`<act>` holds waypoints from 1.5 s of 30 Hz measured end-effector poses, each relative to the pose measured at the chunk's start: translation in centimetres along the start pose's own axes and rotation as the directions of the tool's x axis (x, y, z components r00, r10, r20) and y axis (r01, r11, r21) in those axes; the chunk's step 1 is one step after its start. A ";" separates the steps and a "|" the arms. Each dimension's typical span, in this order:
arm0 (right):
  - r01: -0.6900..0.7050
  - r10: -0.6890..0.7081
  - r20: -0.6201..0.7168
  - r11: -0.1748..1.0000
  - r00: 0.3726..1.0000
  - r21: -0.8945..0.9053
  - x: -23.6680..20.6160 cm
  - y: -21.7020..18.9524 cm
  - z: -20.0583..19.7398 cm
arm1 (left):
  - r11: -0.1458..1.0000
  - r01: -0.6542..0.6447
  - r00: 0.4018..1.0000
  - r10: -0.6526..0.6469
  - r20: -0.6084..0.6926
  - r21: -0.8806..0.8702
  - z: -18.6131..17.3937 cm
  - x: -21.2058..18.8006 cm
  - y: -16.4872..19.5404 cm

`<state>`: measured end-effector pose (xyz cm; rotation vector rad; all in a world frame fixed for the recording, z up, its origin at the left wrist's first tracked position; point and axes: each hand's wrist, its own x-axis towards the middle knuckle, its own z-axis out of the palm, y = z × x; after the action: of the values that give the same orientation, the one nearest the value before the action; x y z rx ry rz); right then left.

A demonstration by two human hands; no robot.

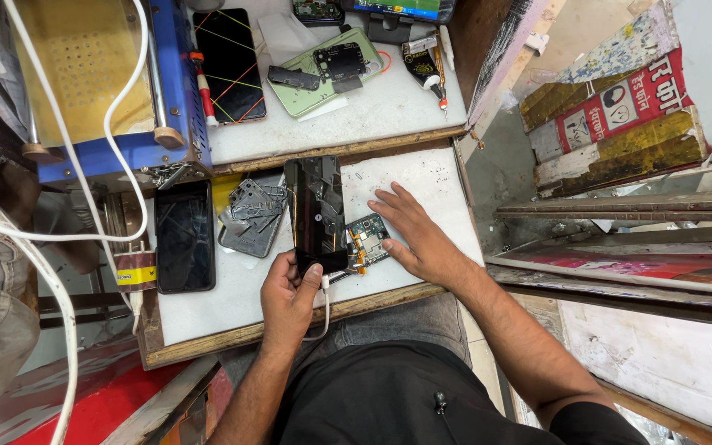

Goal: The person holds a disassembled smartphone with a cracked screen and a charging cable attached, then sets it aside. They pick up another disassembled phone chassis, inspect the internal components, and connect a charging cable to the motherboard. The person continues to handle the phone parts on the workbench.

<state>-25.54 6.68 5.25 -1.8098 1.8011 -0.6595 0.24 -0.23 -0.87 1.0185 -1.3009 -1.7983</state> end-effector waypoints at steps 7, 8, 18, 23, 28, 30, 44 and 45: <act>-0.001 0.001 0.001 1.000 1.000 -0.022 -0.5 0.2 0.1 | 1.000 -0.003 1.000 0.003 -0.002 0.003 0.1 0.0 0.0; 0.002 -0.002 -0.001 1.000 1.000 -0.027 -0.5 0.2 0.2 | 1.000 -0.001 1.000 0.001 -0.004 0.006 0.0 0.0 0.0; -0.019 0.020 0.014 1.000 1.000 -0.012 -1.9 0.1 0.3 | 1.000 0.010 1.000 -0.010 -0.004 0.028 0.1 0.1 0.2; -0.021 0.023 0.037 0.999 0.999 -0.047 -2.8 0.7 0.0 | 1.000 0.001 1.000 -0.001 -0.003 0.022 0.1 0.0 0.2; -0.034 0.021 -0.136 0.995 0.990 -0.092 -2.9 1.4 -0.4 | 0.999 -0.003 1.000 0.003 -0.001 0.032 0.0 0.0 0.2; -0.022 0.004 -0.189 0.995 0.982 -0.097 -3.0 1.2 -0.1 | 0.999 0.003 1.000 -0.003 -0.010 0.039 0.0 -0.1 0.2; -0.056 0.048 -0.312 0.998 0.949 -0.017 -1.5 -3.0 2.8 | 1.000 0.012 1.000 -0.012 -0.008 -0.023 0.0 0.0 0.3; -0.062 0.040 -0.307 0.996 0.951 -0.062 -1.3 -3.1 2.8 | 1.000 0.014 1.000 -0.014 -0.003 -0.023 0.1 0.0 0.3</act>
<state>-21.39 8.02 5.19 -1.7764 2.0875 -0.9082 0.22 -0.25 -0.57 1.0204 -1.2711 -1.8175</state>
